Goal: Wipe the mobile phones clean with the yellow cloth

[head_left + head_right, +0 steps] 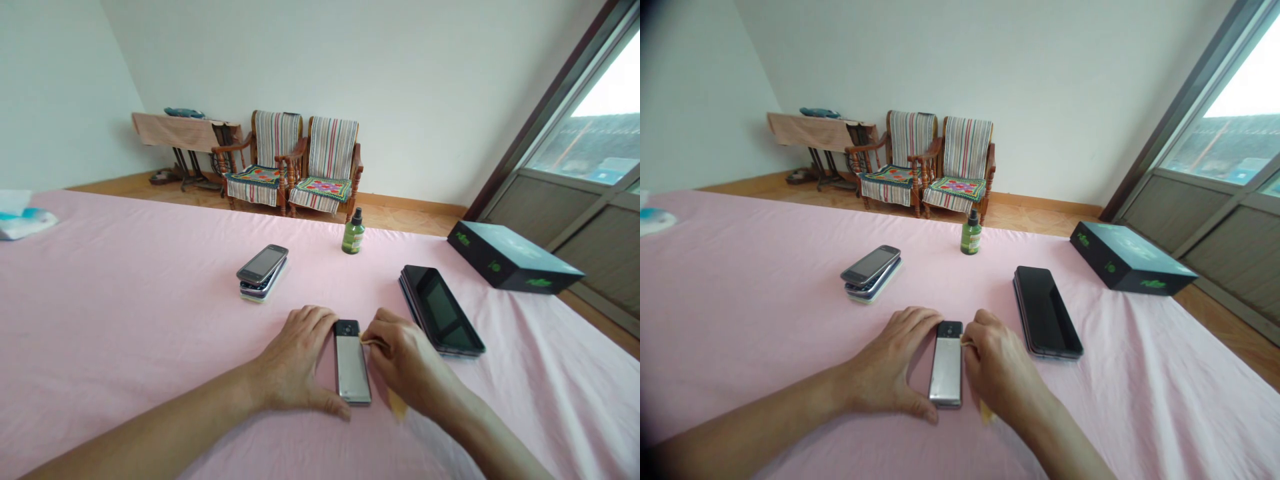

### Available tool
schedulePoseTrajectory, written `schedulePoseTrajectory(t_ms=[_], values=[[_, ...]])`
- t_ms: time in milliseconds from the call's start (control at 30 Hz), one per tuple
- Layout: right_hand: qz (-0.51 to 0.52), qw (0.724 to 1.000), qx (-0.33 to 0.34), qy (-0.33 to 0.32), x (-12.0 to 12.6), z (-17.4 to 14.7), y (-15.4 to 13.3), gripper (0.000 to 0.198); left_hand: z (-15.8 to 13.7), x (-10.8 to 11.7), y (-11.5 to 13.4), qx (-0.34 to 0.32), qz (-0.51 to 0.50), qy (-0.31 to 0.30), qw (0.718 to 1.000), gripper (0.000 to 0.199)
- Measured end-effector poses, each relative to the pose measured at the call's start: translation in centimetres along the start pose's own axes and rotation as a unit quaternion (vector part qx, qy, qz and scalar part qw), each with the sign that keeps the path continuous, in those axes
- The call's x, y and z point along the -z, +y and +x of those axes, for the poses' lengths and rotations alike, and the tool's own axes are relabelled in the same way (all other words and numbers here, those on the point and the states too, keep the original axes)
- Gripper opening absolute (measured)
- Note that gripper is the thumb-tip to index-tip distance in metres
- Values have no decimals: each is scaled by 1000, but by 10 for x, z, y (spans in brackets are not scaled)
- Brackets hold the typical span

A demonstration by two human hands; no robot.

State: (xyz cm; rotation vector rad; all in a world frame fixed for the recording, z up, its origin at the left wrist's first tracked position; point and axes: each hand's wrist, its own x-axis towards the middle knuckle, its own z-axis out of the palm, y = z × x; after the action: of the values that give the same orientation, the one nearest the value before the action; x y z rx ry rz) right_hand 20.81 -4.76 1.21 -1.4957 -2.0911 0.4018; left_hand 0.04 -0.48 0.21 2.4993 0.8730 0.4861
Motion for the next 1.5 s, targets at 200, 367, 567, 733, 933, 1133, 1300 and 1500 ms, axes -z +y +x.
schedulePoseTrajectory(t_ms=[200,367,567,733,933,1133,1300,1500], values=[[39,999,-5,36,4,0,4,26,0,0,1,3,4,-4,1000,99],[100,995,14,12,-4,-1,-1,28,0,0,1,7,5,-8,1000,101],[120,992,25,-36,0,-4,-4,32,1,1,2,10,7,-13,1000,99],[125,991,12,-54,3,-3,-5,32,-1,-1,0,5,15,-10,1000,106],[79,997,-12,17,-2,1,7,23,-5,0,0,-45,14,11,999,88],[58,996,-19,58,-4,1,12,22,-5,0,5,-83,13,11,996,77],[64,996,-9,65,-6,0,12,22,-5,-1,5,-70,-5,9,998,77],[63,994,0,84,-7,0,13,22,-4,-1,5,-60,-21,18,998,77]])
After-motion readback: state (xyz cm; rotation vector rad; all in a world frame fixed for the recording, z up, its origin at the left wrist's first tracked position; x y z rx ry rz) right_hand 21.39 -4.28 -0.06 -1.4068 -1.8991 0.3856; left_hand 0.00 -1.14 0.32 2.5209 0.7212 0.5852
